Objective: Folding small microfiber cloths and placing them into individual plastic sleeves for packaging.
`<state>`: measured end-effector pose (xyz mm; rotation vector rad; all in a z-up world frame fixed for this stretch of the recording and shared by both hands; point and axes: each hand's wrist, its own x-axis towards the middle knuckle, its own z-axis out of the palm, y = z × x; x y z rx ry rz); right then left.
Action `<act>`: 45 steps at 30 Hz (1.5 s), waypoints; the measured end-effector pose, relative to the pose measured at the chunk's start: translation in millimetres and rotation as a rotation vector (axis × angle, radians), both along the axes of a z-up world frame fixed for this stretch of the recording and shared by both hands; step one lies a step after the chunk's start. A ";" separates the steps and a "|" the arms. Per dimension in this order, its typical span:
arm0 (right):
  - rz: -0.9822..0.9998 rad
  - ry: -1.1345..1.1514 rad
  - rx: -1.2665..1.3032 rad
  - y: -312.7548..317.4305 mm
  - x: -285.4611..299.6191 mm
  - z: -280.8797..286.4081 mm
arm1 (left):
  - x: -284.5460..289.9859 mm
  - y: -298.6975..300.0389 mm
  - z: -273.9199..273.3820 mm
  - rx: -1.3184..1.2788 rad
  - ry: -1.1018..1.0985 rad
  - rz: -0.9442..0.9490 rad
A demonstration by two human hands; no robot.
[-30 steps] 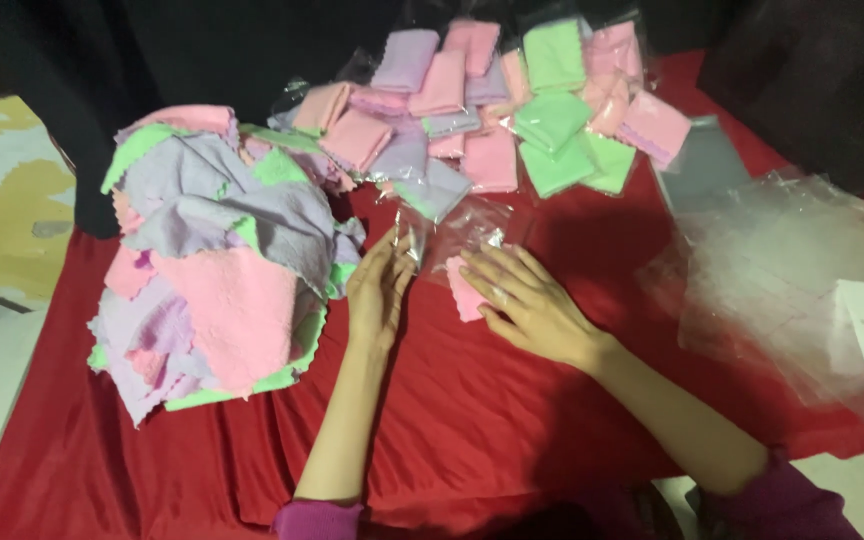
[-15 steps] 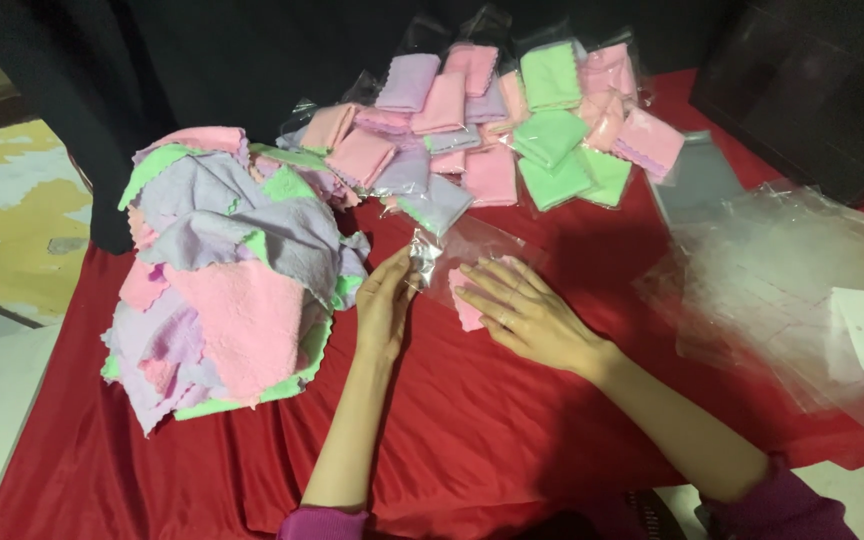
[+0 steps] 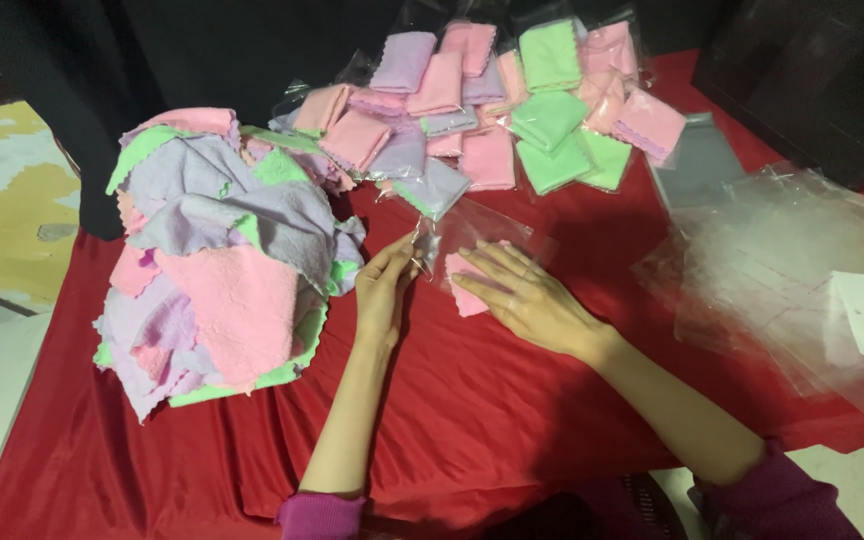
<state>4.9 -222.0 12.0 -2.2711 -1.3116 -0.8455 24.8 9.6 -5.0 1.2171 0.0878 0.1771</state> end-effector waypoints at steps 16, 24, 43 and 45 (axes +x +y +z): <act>-0.036 -0.002 0.007 -4.3 3.5 -7.0 | 5.5 3.8 -11.7 -0.051 0.010 -0.001; -0.045 -0.033 0.052 -2.3 4.4 -5.6 | 8.8 2.6 -13.7 -0.083 -0.003 0.018; -0.032 0.007 0.062 -1.8 -1.8 -0.1 | -0.5 0.5 -1.0 -0.126 0.012 0.056; -0.010 -0.007 0.044 -1.3 -3.3 3.1 | 5.8 3.7 -13.6 -0.050 0.031 0.038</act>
